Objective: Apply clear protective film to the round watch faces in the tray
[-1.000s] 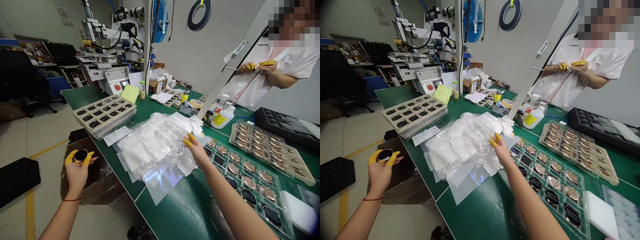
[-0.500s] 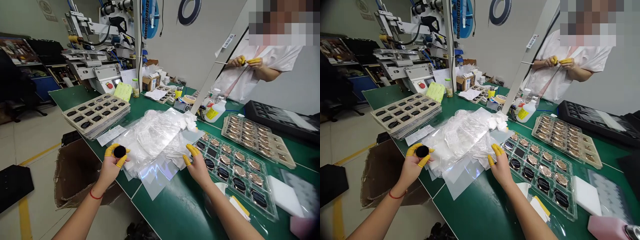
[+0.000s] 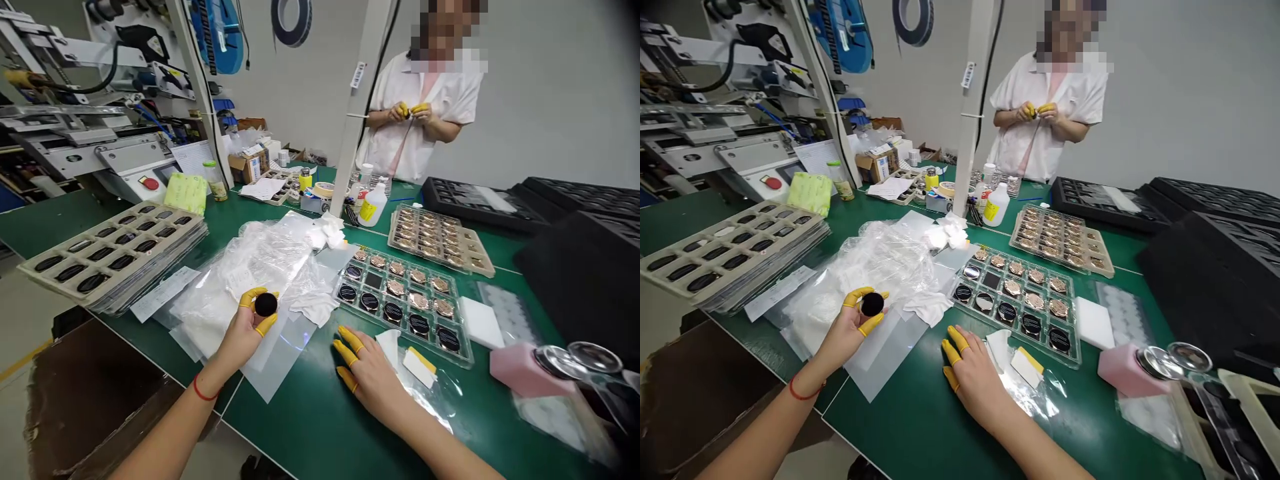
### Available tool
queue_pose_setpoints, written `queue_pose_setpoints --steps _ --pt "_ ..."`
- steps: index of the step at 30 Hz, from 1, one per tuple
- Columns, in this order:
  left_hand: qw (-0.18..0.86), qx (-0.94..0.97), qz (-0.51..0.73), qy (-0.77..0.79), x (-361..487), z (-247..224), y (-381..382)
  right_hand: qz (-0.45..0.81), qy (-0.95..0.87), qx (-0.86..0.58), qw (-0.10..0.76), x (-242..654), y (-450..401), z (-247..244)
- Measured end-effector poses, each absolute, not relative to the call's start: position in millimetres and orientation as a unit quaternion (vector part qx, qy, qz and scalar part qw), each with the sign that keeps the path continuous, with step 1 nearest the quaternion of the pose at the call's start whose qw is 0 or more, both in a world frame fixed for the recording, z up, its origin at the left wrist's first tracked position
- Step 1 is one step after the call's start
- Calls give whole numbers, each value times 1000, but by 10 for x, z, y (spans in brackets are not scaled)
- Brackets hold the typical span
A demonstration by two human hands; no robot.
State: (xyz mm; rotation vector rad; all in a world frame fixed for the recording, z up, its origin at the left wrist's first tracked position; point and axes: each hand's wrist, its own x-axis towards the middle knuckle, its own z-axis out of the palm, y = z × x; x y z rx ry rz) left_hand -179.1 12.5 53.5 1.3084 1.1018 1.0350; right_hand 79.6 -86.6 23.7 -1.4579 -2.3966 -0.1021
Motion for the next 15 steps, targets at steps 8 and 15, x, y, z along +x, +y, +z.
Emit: queue_pose_setpoints --steps 8,15 --pt "483 529 518 467 -1681 531 311 24 -824 -536 186 821 -886 198" --pt "491 511 510 488 -1641 667 207 88 -813 -532 221 825 -830 380"
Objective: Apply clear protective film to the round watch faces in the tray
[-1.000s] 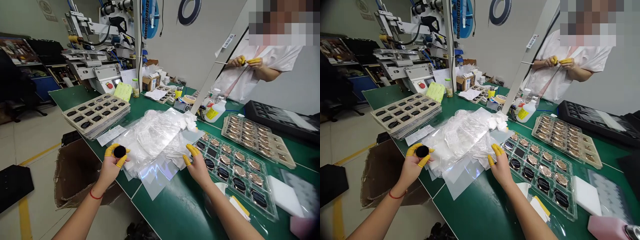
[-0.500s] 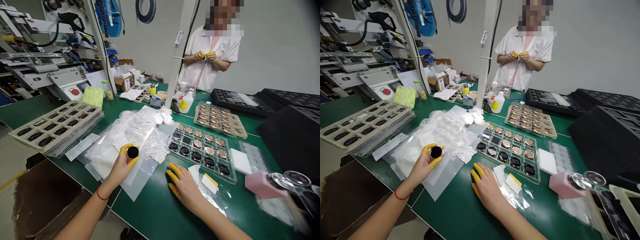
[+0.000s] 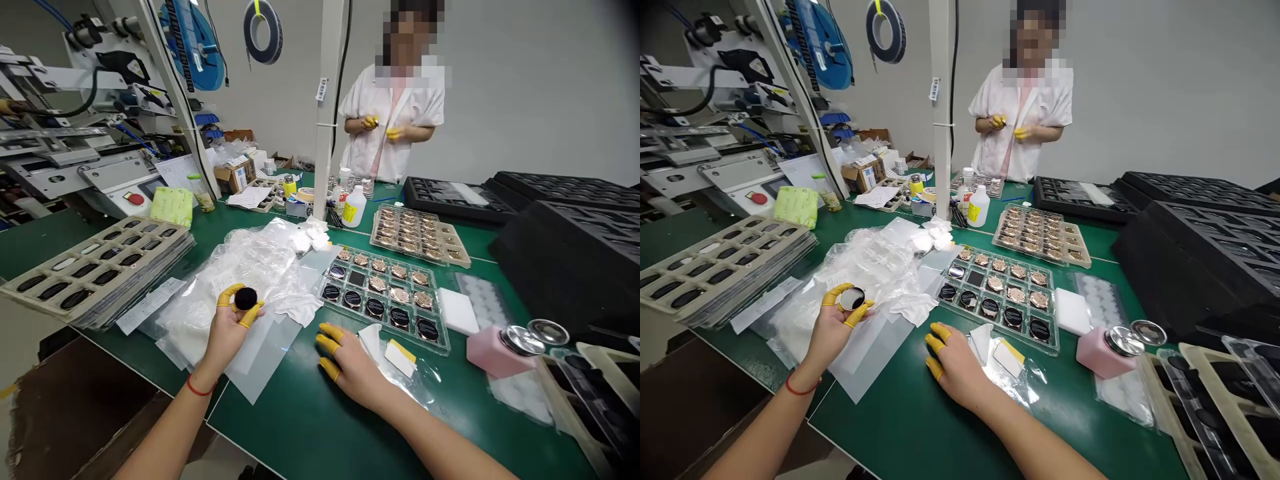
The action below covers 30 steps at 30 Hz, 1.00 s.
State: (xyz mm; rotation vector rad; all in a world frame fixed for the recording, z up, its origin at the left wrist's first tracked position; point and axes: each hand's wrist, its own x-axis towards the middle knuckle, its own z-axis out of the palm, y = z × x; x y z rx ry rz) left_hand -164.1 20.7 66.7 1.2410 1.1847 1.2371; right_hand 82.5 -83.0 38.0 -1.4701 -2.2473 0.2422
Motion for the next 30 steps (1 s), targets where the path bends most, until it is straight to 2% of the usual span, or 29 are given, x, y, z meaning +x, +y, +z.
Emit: queue_pose_setpoints --steps 6,10,12,15,19,23,28,30 --pt "383 534 550 515 -2010 872 341 74 -804 -522 276 674 -450 545" --pt "327 480 594 556 -2418 730 336 13 -829 -488 273 288 -94 584" --pt "333 451 605 566 -2540 598 271 2 -834 -482 267 96 120 616" --pt "366 435 597 566 -2612 418 170 50 -820 -500 274 -79 485 708" --pt "393 431 598 550 -2646 303 121 79 -773 -548 310 -142 882 863" --pt "389 429 620 529 -2679 360 137 99 -771 -535 332 -183 899 962" --pt "346 436 671 489 -2699 578 343 174 -871 -390 242 -129 679 970" --pt "335 482 654 477 -2691 657 552 197 -825 -449 281 -35 723 939"
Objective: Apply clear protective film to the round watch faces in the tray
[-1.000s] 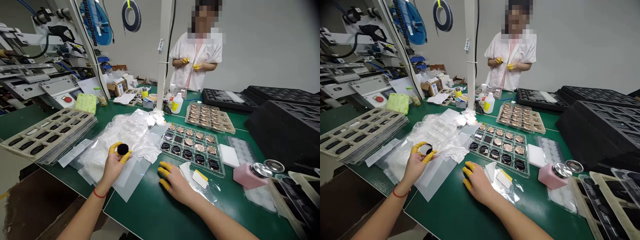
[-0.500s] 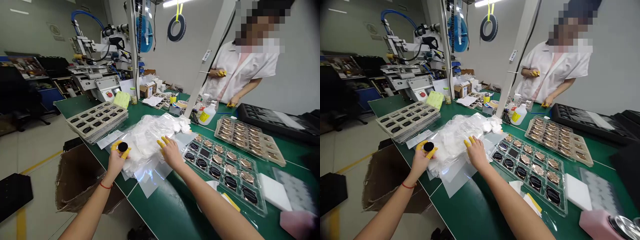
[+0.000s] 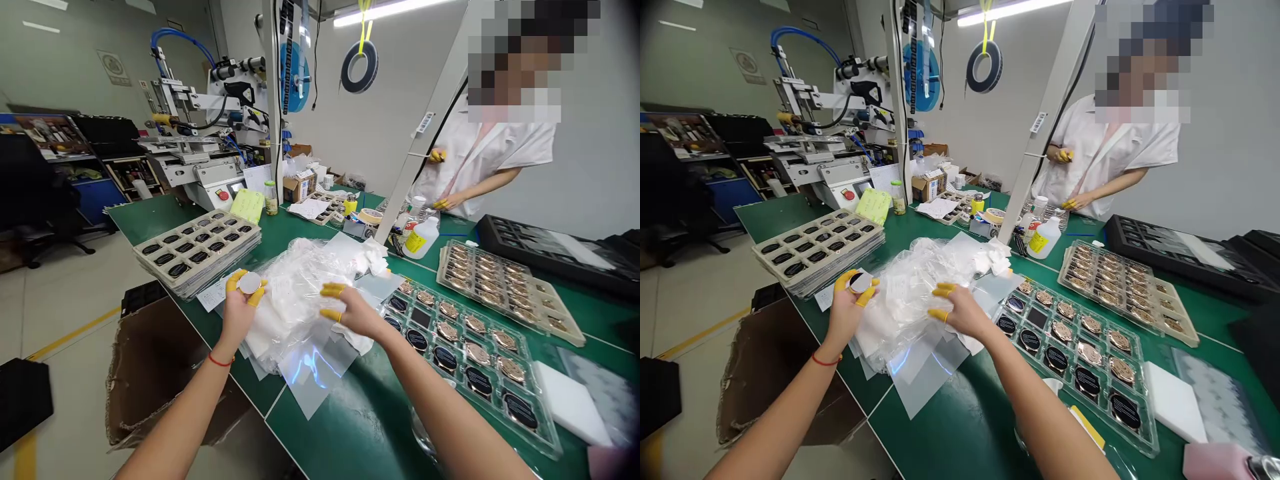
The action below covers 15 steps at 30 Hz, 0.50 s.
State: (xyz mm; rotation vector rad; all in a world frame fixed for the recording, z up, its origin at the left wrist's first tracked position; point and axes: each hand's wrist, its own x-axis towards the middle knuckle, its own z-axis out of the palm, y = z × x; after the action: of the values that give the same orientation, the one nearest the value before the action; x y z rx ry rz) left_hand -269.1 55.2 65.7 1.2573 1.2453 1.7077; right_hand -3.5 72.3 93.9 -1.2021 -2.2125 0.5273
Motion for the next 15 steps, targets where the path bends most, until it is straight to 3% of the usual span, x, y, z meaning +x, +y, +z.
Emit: queue_pose_setpoints --steps 3,5,9,15 --pt "278 548 606 504 -2637 711 951 186 -694 -592 366 122 914 860" --pt "260 552 596 522 -2573 694 1194 187 -660 -625 371 179 1022 804" --pt "249 538 591 547 -2426 558 1438 211 -650 -615 394 133 1025 774" --pt "221 484 662 528 -2394 434 1419 252 -616 -541 514 31 1013 951"
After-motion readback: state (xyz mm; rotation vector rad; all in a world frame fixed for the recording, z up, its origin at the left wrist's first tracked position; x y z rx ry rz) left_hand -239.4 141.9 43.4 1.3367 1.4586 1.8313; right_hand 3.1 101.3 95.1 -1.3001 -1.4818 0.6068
